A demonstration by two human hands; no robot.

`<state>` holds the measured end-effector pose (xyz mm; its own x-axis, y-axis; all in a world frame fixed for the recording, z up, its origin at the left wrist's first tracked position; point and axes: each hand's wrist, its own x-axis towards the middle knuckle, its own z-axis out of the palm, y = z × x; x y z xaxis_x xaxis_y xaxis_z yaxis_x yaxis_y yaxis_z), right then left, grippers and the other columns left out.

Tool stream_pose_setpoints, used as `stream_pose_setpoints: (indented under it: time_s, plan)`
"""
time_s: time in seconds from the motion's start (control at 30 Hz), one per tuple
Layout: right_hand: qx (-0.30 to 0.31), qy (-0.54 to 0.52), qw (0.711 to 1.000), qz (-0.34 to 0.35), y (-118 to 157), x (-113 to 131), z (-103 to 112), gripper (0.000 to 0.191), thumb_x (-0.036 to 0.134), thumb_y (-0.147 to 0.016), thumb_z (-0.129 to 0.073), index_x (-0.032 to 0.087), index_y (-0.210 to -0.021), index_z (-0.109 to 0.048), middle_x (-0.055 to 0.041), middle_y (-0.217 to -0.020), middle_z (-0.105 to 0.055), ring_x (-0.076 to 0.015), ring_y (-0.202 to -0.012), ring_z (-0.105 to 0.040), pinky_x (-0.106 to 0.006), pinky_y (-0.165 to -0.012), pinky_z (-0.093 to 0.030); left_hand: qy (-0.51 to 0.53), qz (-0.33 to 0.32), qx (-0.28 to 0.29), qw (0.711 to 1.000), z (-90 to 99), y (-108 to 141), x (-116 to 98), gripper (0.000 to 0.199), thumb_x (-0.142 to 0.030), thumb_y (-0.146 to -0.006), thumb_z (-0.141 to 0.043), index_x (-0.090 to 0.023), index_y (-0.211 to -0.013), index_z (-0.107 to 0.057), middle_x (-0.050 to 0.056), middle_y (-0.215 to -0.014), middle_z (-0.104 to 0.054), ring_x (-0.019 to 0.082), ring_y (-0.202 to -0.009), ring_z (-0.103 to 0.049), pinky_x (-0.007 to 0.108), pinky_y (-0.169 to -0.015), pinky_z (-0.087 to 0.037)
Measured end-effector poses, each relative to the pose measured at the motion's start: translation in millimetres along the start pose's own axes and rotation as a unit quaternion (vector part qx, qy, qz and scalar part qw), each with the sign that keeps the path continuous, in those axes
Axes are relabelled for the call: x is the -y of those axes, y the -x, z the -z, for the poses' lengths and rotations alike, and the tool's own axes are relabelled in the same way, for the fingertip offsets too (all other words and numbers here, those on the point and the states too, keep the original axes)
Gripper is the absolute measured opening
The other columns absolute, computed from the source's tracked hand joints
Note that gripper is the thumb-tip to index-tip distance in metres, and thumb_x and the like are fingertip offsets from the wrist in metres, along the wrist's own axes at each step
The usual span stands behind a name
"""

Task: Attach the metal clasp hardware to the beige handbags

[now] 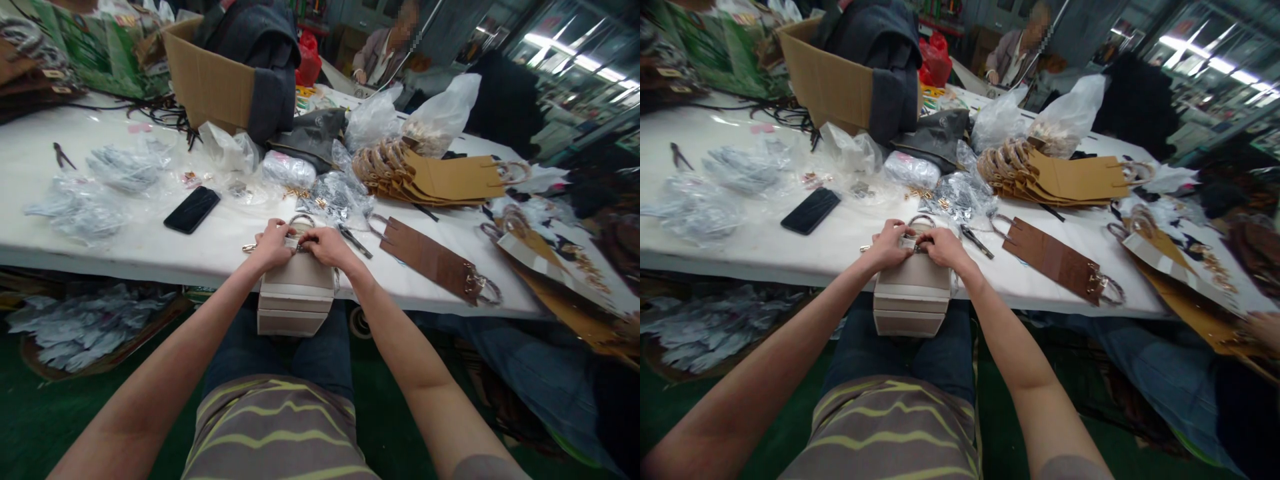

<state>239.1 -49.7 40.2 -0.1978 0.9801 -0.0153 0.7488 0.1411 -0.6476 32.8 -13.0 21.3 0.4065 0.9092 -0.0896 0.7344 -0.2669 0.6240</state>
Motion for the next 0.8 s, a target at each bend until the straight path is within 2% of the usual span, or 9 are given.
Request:
stream_pose_setpoints:
  time_s: [0.2, 0.57, 0.7, 0.8]
  plan:
    - [0.000, 0.015, 1.000, -0.001, 0, -4, -3, 0.026, 0.011, -0.097, -0.070, 0.025, -0.106, -0.089, -0.0021, -0.106, -0.087, -0.0223, -0.100, -0.077, -0.032, -0.093, -0.055, 0.000, -0.003, 0.004, 1.000, 1.8, 2, -2, 0.049, -0.025, -0.088, -0.077, -0.026, -0.136, -0.071, 0.013, -0.165, -0.046, 0.036, -0.149, -0.054, 0.056, -0.131, -0.038]
    - [-0.048, 0.070, 0.996, -0.005, 9, 1, -15, 0.022, 0.016, -0.100, -0.071, 0.029, -0.106, -0.088, -0.0018, -0.116, -0.085, -0.0250, -0.106, -0.075, -0.036, -0.095, -0.056, 0.005, 0.000, 0.007, 1.000, 0.0, 0, 4, 0.052, -0.026, -0.085, -0.077, -0.030, -0.136, -0.070, 0.011, -0.164, -0.046, 0.037, -0.149, -0.054, 0.054, -0.134, -0.036]
    - [-0.056, 0.082, 0.995, 0.000, 11, 0, -18, 0.023, 0.017, -0.102, -0.069, 0.029, -0.105, -0.087, -0.0022, -0.118, -0.084, -0.0258, -0.110, -0.074, -0.037, -0.096, -0.055, 0.032, -0.007, 0.044, 0.998, 6.1, 0, 12, 0.058, -0.024, -0.083, -0.073, -0.031, -0.141, -0.068, 0.009, -0.166, -0.044, 0.034, -0.147, -0.058, 0.049, -0.133, -0.039]
    - [-0.055, 0.082, 0.995, 0.010, 13, 0, -20, 0.022, 0.019, -0.104, -0.068, 0.028, -0.106, -0.088, -0.0044, -0.117, -0.082, -0.0257, -0.110, -0.073, -0.037, -0.098, -0.054, 0.063, -0.006, 0.048, 0.997, 9.6, 3, 13, 0.058, -0.028, -0.085, -0.072, -0.030, -0.143, -0.066, 0.009, -0.164, -0.045, 0.032, -0.145, -0.060, 0.044, -0.131, -0.044]
